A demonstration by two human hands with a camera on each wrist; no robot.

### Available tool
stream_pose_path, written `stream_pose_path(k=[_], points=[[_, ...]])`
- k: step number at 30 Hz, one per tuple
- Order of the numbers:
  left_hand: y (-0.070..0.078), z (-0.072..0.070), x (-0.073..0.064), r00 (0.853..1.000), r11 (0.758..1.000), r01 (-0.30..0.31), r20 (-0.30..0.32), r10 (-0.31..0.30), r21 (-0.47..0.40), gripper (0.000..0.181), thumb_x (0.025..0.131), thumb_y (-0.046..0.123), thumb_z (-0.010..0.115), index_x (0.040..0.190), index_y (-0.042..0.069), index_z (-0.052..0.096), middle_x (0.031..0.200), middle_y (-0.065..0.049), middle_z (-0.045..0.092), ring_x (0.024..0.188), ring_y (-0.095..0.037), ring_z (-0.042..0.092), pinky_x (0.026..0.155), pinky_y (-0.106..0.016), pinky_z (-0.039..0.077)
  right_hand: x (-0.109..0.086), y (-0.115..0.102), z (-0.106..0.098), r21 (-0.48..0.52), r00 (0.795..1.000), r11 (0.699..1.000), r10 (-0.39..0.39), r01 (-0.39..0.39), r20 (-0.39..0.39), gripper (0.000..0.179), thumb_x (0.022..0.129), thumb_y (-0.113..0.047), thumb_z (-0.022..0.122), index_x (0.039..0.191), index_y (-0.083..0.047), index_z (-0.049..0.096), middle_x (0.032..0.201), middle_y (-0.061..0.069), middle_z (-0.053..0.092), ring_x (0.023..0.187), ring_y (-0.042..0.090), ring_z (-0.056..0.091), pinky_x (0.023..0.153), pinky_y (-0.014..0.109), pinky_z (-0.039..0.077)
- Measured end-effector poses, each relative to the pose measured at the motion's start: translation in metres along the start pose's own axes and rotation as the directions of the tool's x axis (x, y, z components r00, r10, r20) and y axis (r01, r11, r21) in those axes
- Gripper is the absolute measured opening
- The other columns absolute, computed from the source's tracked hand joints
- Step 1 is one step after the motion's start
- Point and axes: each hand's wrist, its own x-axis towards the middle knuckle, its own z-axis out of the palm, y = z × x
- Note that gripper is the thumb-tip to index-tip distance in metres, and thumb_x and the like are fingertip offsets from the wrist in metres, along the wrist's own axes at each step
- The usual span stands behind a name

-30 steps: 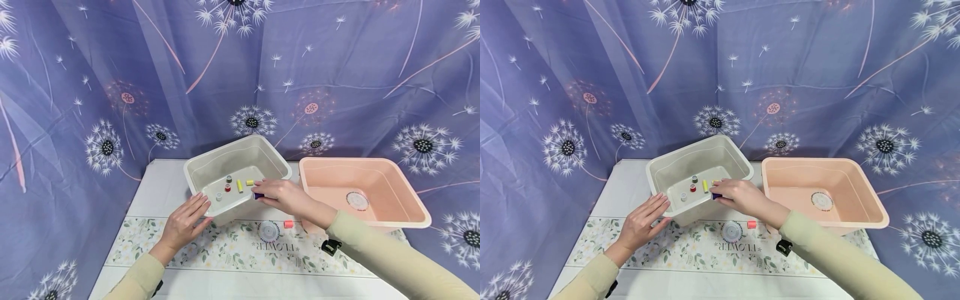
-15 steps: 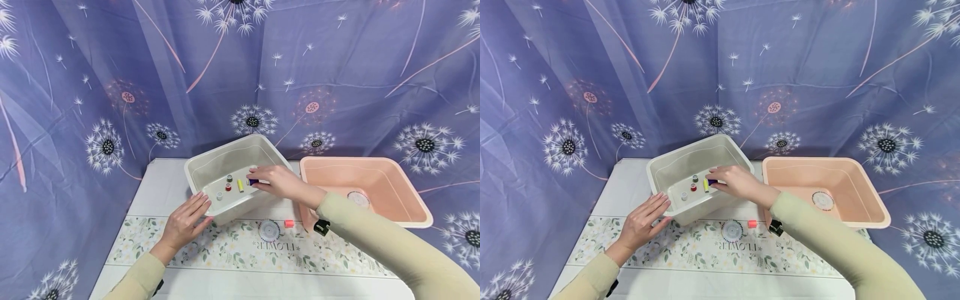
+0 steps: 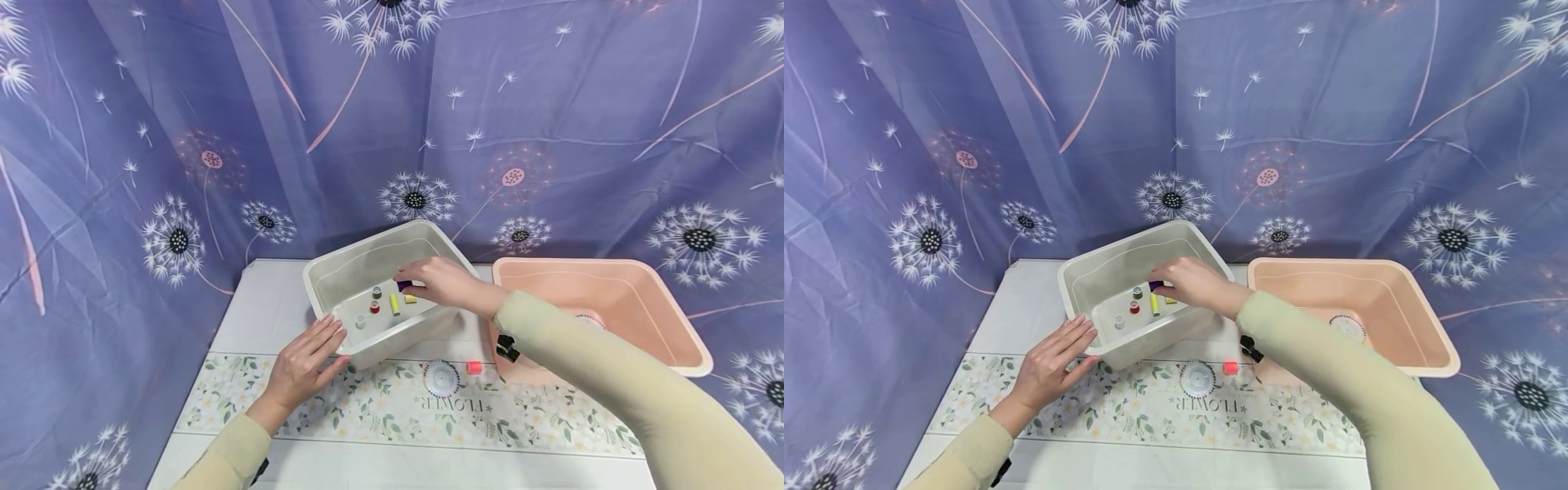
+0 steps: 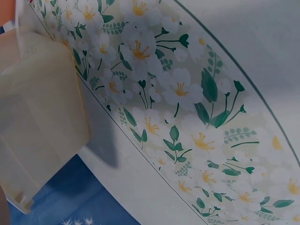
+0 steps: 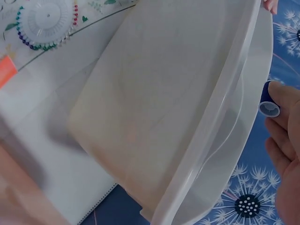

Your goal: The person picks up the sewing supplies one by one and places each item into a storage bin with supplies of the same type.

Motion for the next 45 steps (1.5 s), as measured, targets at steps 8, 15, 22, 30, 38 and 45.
stream_pose_path(k=[8,15,22,30,38,45], points=[[0.001,0.0,0.001,1.0,1.0,-0.003,0.002,0.003,0.003,0.053,0.112,0.049,0.052,0.124,0.004,0.079,0.129,-0.014,0.076,0.121,-0.035,0.072,0.104,-0.049,0.061,0.015,0.008,0.004,-0.012,0.995,0.999,0.036,-0.035,0.096,0.031,0.099,-0.018,0.079,0.127,-0.005,0.078,0.133,0.015,0.074,0.112,0.031,0.076,0.097,0.045,0.065],[0.001,0.0,0.002,1.0,1.0,-0.005,0.002,0.005,0.008,0.052,0.112,0.049,0.052,0.125,0.005,0.078,0.13,-0.014,0.076,0.122,-0.035,0.072,0.103,-0.049,0.061,0.028,0.015,0.008,-0.017,0.99,1.0,0.028,-0.026,0.138,0.025,0.102,-0.018,0.075,0.124,-0.008,0.079,0.12,0.006,0.08,0.1,0.024,0.078,0.094,0.042,0.065],[0.001,0.001,0.001,1.0,1.0,-0.011,-0.005,0.011,0.003,0.054,0.113,0.05,0.051,0.122,0.004,0.079,0.128,-0.014,0.077,0.121,-0.035,0.073,0.102,-0.05,0.062,0.039,0.018,0.012,-0.04,0.983,0.999,0.017,-0.01,0.183,0.023,0.102,-0.019,0.074,0.123,-0.009,0.079,0.118,0.005,0.08,0.1,0.025,0.078,0.094,0.043,0.065],[-0.001,0.002,0.001,1.0,1.0,-0.016,-0.014,0.017,0.003,0.053,0.112,0.049,0.053,0.121,0.004,0.079,0.127,-0.015,0.077,0.12,-0.035,0.073,0.102,-0.05,0.062,0.05,0.02,0.019,-0.079,0.977,0.997,0.041,-0.025,0.211,0.026,0.101,-0.021,0.076,0.125,-0.011,0.079,0.116,0.004,0.08,0.102,0.023,0.077,0.092,0.041,0.064],[-0.002,0.002,0.001,1.0,1.0,-0.023,-0.016,0.023,0.005,0.051,0.111,0.048,0.055,0.122,0.004,0.079,0.127,-0.015,0.077,0.12,-0.035,0.073,0.102,-0.049,0.062,0.056,0.015,0.022,-0.075,0.971,0.997,0.05,-0.034,0.232,0.028,0.102,-0.024,0.075,0.127,-0.012,0.078,0.119,0.004,0.08,0.105,0.024,0.077,0.094,0.041,0.064],[-0.002,0.002,0.0,0.999,1.0,-0.028,-0.027,0.028,0.0,0.05,0.111,0.047,0.057,0.122,0.003,0.079,0.126,-0.015,0.077,0.119,-0.036,0.073,0.102,-0.049,0.062,0.06,0.016,0.027,-0.081,0.967,0.995,0.072,-0.053,0.244,0.032,0.102,-0.026,0.075,0.131,-0.013,0.076,0.123,0.005,0.079,0.109,0.026,0.076,0.097,0.043,0.063]])
